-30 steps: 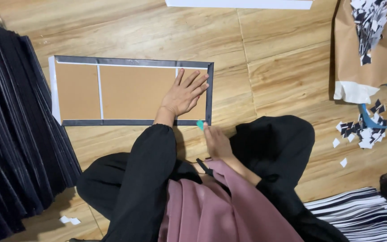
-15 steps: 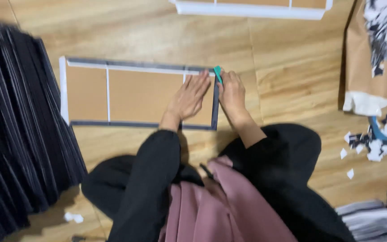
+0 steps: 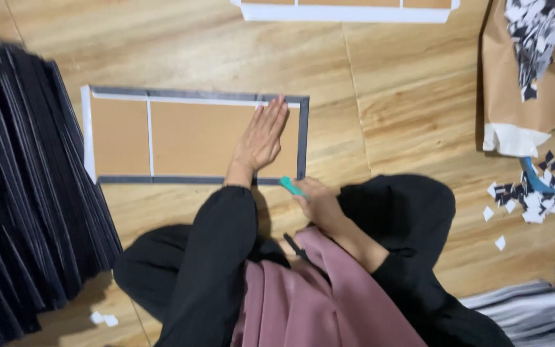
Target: The person sits on the floor and assembles rectangular cardboard frames by attaching black strips to the edges. They use a green tool to press the strips firmly onto the cardboard, repeating the process for multiple frames.
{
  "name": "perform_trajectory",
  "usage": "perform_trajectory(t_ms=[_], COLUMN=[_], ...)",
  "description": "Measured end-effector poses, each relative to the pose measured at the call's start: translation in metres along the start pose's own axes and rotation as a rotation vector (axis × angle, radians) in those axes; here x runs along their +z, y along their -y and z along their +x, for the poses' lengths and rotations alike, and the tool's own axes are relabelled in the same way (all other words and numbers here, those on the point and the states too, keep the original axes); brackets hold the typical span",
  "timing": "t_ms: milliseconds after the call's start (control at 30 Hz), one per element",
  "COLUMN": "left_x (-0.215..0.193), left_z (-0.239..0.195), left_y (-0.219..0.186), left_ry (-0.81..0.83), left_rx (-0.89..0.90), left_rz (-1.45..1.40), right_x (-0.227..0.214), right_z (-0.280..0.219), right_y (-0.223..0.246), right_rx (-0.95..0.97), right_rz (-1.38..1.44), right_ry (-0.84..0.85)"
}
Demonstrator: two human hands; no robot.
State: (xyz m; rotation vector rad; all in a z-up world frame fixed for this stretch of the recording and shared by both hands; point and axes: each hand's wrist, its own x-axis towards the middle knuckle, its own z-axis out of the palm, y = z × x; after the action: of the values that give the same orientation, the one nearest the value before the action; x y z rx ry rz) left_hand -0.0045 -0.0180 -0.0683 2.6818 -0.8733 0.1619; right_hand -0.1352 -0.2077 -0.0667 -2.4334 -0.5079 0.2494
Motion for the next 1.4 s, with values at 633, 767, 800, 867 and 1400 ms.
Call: perform_trajectory(t_ms=[633, 767, 800, 867, 1400], left_x=[-0.007, -0.06, -0.078, -0.042, -0.202], left_z=[0.001, 0.019, 0.023, 0.02, 0.075], left_y=[-0.007, -0.027, -0.035, -0.041, -0.061], left_ry=[0.013, 0.365, 0.524, 0.628, -0.033], left_rx=[0.009, 0.122, 0.242, 0.376, 0.692], left_rz=[0.003, 0.055, 0.099, 0.303, 0.655], right_x=[-0.012, -0.05, -0.057, -0.088, -0.117], right_z=[-0.001, 0.002, 0.003, 0.013, 0.024], right_y=[0.025, 0.036, 0.031, 0.01, -0.087], right_rx=[-0.036, 0.274, 0.367, 0.413, 0.201], right_rz=[-0.376, -0.017, 0.121, 0.048, 0.121], right_ry=[-0.208, 0.153, 0.068, -0.094, -0.771])
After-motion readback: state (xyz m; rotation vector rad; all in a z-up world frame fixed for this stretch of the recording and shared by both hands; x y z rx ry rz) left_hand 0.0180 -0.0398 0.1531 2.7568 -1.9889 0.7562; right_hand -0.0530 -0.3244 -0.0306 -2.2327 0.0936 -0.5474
